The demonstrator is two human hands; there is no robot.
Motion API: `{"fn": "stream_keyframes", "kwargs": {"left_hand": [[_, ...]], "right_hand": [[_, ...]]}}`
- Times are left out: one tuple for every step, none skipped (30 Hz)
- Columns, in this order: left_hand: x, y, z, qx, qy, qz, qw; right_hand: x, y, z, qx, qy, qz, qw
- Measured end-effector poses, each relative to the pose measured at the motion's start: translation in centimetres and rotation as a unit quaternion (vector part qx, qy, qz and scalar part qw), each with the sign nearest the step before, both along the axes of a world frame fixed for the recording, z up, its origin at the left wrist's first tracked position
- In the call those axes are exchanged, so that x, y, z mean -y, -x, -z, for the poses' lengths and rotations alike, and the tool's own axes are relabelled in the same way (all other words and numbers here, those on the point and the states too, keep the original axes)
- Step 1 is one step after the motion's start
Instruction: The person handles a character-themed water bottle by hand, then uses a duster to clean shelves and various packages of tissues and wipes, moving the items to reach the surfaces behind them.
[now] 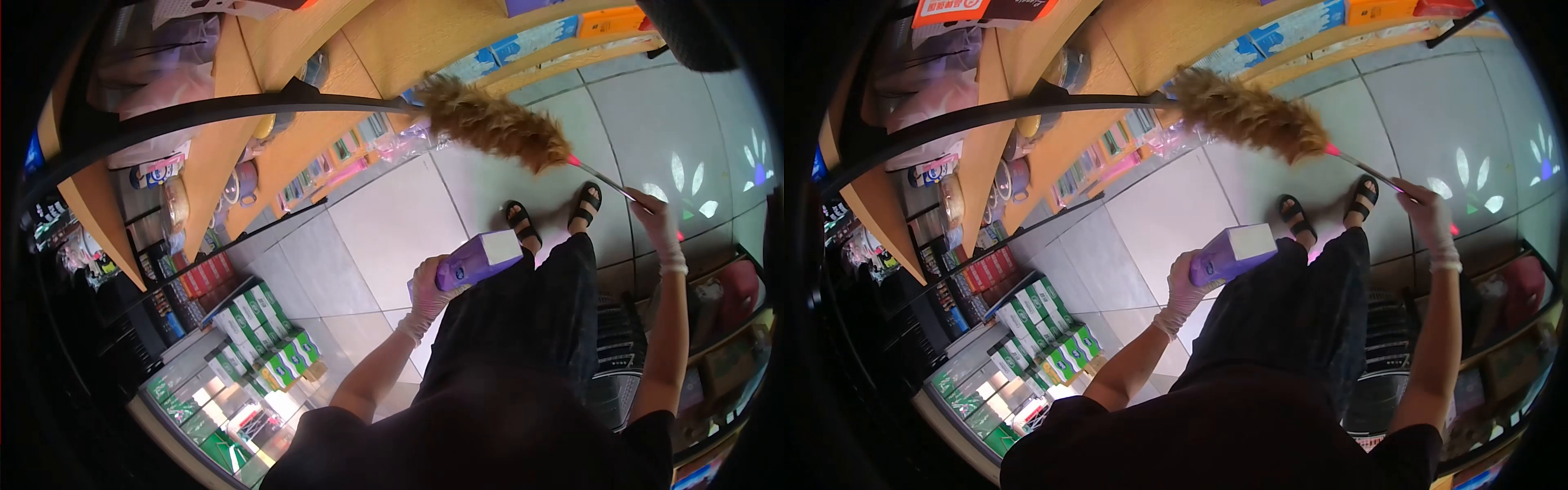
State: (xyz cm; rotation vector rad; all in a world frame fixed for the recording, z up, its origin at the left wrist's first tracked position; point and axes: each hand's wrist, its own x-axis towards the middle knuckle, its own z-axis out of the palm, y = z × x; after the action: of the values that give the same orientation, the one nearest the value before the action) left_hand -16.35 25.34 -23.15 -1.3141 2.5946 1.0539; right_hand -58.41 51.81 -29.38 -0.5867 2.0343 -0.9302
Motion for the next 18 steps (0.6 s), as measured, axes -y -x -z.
{"fn": "stream_keyframes", "kwargs": {"left_hand": [[0.0,0.2,0.1,-0.003,0.001,-0.001,1.000],[0.1,0.3,0.2,-0.003,0.003,0.002,1.000],[0.1,0.1,-0.1,0.001,0.002,0.005,1.000],[0.2,0.3,-0.1,-0.005,0.016,0.017,1.000],[0.5,0.6,-0.2,-0.012,0.017,0.028,0.999],[0.7,0.9,-0.4,-0.019,0.019,0.036,0.999],[1.0,1.3,-0.6,-0.028,0.024,0.042,0.998],[1.3,1.9,-1.0,-0.030,0.035,0.048,0.998],[1.6,2.6,-1.4,-0.032,0.046,0.056,0.997],[2.0,3.2,-1.8,-0.037,0.056,0.067,0.995],[2.6,3.7,-1.9,-0.044,0.062,0.070,0.995],[3.1,4.1,-2.1,-0.053,0.067,0.075,0.994],[3.6,4.7,-2.1,-0.063,0.070,0.079,0.992],[4.3,5.3,-2.0,-0.073,0.075,0.077,0.992],[5.0,5.8,-1.9,-0.083,0.078,0.070,0.991],[5.8,6.4,-1.7,-0.092,0.080,0.063,0.991],[6.9,7.3,-1.4,-0.122,0.033,0.043,0.991],[7.9,9.2,-2.1,-0.134,0.039,0.058,0.988]], "right_hand": [[-1.0,0.5,-0.6,-0.006,-0.010,0.018,1.000],[-1.7,0.5,-0.9,-0.009,-0.021,0.040,0.999],[-0.4,0.3,-1.6,-0.005,0.014,0.051,0.999],[2.6,0.3,-2.1,0.018,0.044,0.071,0.996],[5.7,0.2,-2.6,0.040,0.073,0.089,0.993],[9.1,0.3,-2.8,0.084,0.097,0.113,0.985],[13.0,-0.1,-1.6,0.081,0.127,0.138,0.979],[16.5,0.1,0.0,0.036,0.105,0.124,0.986],[20.0,-0.6,3.0,0.005,0.137,0.139,0.981],[22.5,-1.6,5.0,-0.028,0.168,0.157,0.973],[23.8,-2.1,4.4,0.027,0.104,0.117,0.987],[23.8,-3.0,3.3,-0.005,0.065,0.094,0.993],[22.4,-3.2,3.0,-0.014,0.057,0.062,0.996],[20.6,-3.3,2.7,-0.024,0.048,0.026,0.998],[18.4,-3.6,2.7,-0.033,0.037,-0.014,0.999],[15.4,-3.9,2.6,0.006,0.064,-0.006,0.998],[11.9,-3.9,2.4,0.045,0.090,-0.001,0.995],[8.5,-3.8,1.9,0.047,0.034,-0.008,0.998]]}}
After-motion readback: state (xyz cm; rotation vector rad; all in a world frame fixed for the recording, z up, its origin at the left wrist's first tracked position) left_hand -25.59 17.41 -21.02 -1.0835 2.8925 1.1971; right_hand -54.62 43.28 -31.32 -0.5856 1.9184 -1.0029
